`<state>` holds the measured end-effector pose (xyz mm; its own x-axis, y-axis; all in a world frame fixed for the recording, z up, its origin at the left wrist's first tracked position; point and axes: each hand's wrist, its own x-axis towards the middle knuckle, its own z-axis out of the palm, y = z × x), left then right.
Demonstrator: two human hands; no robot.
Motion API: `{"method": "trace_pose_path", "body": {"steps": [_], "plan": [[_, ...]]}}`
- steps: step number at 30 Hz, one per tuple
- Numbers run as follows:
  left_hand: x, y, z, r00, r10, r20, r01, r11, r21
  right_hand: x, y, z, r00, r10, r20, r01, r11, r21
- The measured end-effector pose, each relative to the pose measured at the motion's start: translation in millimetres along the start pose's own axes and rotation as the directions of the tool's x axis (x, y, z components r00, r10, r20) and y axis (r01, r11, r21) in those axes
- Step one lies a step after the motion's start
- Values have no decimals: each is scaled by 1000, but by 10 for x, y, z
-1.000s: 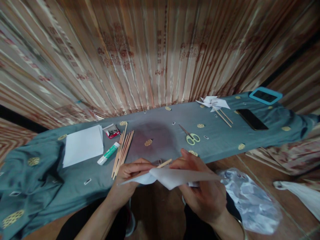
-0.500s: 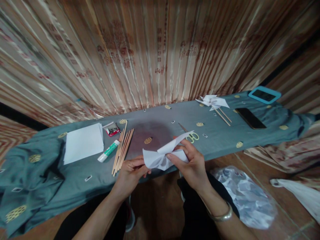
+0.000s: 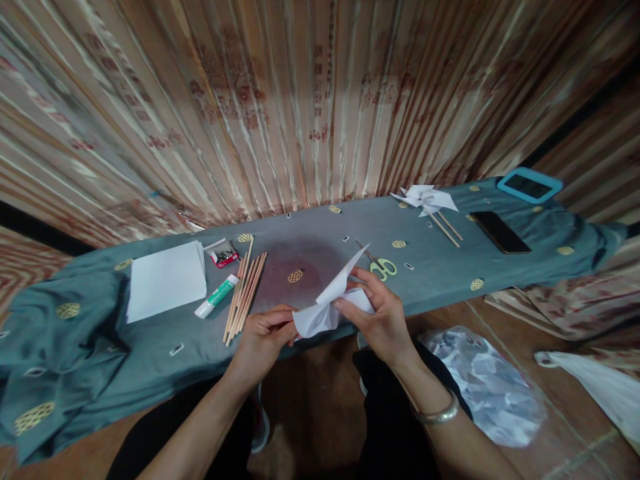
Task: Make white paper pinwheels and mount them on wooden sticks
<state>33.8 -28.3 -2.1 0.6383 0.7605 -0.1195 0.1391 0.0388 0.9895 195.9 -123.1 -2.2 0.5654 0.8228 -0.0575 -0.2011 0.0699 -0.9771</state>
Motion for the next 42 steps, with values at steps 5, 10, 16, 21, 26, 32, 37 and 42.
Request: {"method": "trace_pose_path", "body": {"steps": [5, 10, 16, 21, 26, 32, 37, 42], "plan": [[9, 0, 9, 1000, 3, 11, -4, 1000, 22, 40, 58, -28, 999, -32, 34, 33, 999, -35], [27, -33, 16, 998, 60, -12, -59, 996, 66, 97, 84, -55, 999, -30, 39, 31, 999, -28], [40, -39, -3, 984, 171, -46, -163, 977, 139, 152, 58, -34, 996, -61, 67, 64, 997, -46], [60, 63, -95, 955, 285, -85, -268, 948, 171, 226, -206, 97, 982, -125, 145, 129, 991, -20], [-35, 231, -256, 932, 345, -110, -326, 932, 161, 251, -562, 245, 963, -157, 221, 164, 986, -16], [-161, 203, -480, 923, 357, -143, -316, 917, 245, 328, -782, 309, 955, -184, 235, 199, 979, -41], [-84, -12, -539, 926, 327, -187, -282, 932, 230, 454, -742, 357, 947, -202, 251, 221, 974, -49], [-1, -217, -510, 916, 311, -255, -276, 947, 164, 580, -532, 368, 952, -203, 230, 221, 974, -55]]}}
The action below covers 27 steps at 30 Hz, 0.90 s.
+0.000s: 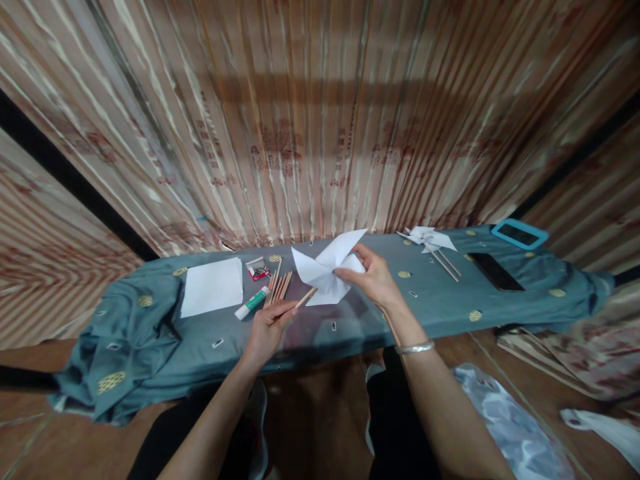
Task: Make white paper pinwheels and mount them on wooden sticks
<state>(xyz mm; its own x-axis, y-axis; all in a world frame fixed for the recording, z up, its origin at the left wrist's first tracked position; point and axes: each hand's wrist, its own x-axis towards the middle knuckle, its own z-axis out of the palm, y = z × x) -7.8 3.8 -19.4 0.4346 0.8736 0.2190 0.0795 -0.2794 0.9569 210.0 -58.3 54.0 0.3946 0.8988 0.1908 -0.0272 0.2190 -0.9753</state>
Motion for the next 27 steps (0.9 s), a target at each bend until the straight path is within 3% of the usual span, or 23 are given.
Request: {"method": "trace_pose_path", "body": {"steps": [9, 23, 27], "plan": [[81, -83, 61, 998, -6, 70, 0, 997, 76, 125, 339, -117, 995, 92, -49, -88, 993, 80], [22, -106, 129, 995, -40, 95, 32, 996, 87, 73, 434, -174, 990, 128, -57, -121, 987, 102], [37, -105, 131, 995, -56, 82, 51, 996, 67, 91, 434, -174, 995, 88, -56, -83, 994, 75]]}}
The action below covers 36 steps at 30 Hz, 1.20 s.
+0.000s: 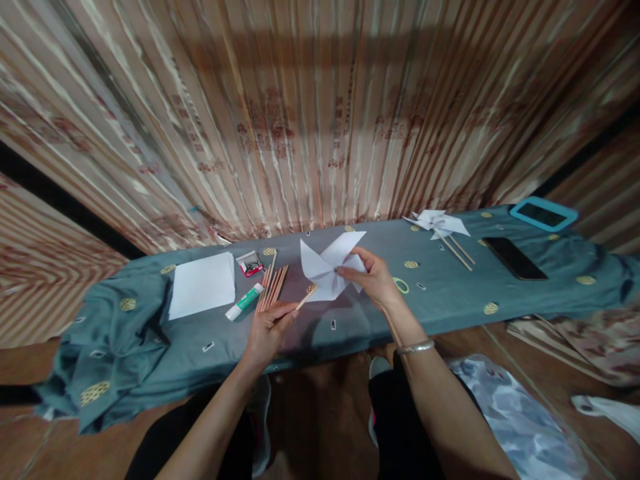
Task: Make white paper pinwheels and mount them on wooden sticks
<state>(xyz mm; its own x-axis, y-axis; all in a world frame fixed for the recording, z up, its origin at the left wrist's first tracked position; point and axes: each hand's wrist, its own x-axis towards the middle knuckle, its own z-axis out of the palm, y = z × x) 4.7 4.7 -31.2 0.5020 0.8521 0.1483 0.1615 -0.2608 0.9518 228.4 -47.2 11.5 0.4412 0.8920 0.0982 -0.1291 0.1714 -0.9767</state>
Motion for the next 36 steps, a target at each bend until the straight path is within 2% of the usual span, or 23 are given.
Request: {"method": "trace_pose_path", "body": {"steps": [7, 10, 15, 19, 22, 26, 31, 36], "plan": [[68, 43, -17, 998, -67, -4, 66, 993, -103, 3, -120, 15, 995, -25, 95, 25, 1000, -1], [77, 83, -23, 996, -83, -15, 79, 982, -174, 9, -142, -20, 997, -30, 67, 28, 999, 36], [61, 186, -26, 984, -175, -23, 160, 937, -312, 27, -138, -140, 997, -76, 31, 71, 990, 119], [73, 257, 26, 959, -280, -46, 221, 838, -498, 4, -68, -174, 991, -67, -114, 92, 969, 230], [111, 313, 88, 930, -366, -45, 252, 722, -645, -61, 28, -97, 988, 7, -153, 36, 961, 274], [159, 372, 161, 917, -398, -5, 265, 619, -739, -173, 145, 132, 996, 56, -70, -33, 954, 299], [178, 351, 243, 939, -342, 41, 260, 628, -733, -214, 152, 356, 998, 58, 7, -57, 931, 361], [188, 309, 268, 929, -369, 13, 269, 651, -710, -161, 122, 262, 997, 65, -47, -40, 913, 405]]}}
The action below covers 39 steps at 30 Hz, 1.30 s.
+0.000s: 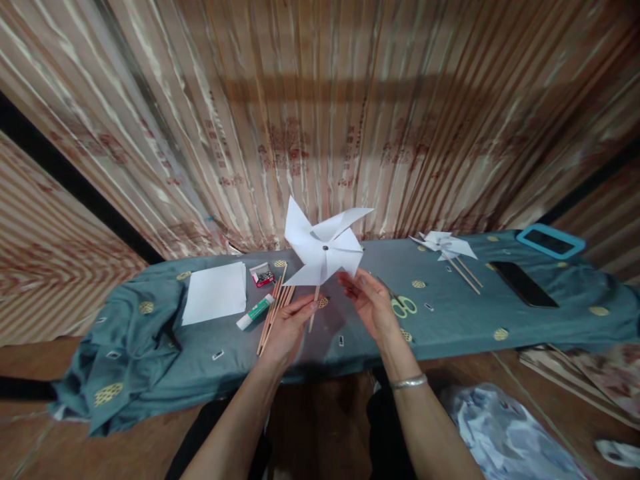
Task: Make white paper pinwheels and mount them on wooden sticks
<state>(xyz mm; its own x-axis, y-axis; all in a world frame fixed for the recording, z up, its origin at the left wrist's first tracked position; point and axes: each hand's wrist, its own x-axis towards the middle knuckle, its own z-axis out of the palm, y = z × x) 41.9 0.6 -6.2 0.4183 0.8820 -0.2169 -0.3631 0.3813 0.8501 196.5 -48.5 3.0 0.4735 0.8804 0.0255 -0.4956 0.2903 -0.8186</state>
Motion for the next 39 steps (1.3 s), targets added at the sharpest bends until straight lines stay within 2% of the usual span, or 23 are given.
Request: {"method": "trace_pose_path", "body": {"steps": [4, 9, 11, 14, 17, 19, 23, 26, 30, 33, 36, 39], "plan": [[11, 15, 2, 999, 0, -45, 0, 1000, 8, 31, 26, -138, 999, 9, -49, -9, 1000, 0], [30, 10, -1, 999, 25, -36, -25, 1000, -8, 8, 131, -189, 996, 34, -84, -48, 984, -171], [39, -12, -10, 999, 29, -20, -28, 1000, 11, 11, 127, -199, 993, -18, -114, -8, 974, -226], [43, -51, -22, 1000, 27, 5, -27, 998, 49, 33, 66, -227, 974, -159, -165, 106, 951, -291], [27, -78, -17, 1000, 11, 24, -12, 997, 71, 49, -2, -242, 954, -260, -146, 204, 926, -317], [12, -91, -8, 999, -9, 38, 6, 996, 85, 48, -29, -235, 953, -275, -128, 226, 925, -305], [1, -116, 3, 997, -30, 65, 21, 991, 134, 30, -54, -202, 964, -210, -164, 158, 946, -284], [16, -132, -6, 997, -15, 72, 3, 986, 164, -10, -68, -143, 980, -110, -166, 71, 972, -222], [35, -131, -29, 993, 25, 115, -45, 985, 169, -171, -65, 41, 994, 79, -76, -85, 993, -83], [42, -109, -49, 992, 53, 118, -69, 988, 141, -341, -51, 195, 984, 177, 14, -175, 980, -91], [50, -77, -68, 997, 54, 54, -60, 990, 124, -435, -66, 223, 989, 151, 2, -148, 970, -194], [51, -50, -84, 999, 40, -5, -39, 992, 124, -396, -126, 88, 998, 12, -62, -32, 943, -331]]}}
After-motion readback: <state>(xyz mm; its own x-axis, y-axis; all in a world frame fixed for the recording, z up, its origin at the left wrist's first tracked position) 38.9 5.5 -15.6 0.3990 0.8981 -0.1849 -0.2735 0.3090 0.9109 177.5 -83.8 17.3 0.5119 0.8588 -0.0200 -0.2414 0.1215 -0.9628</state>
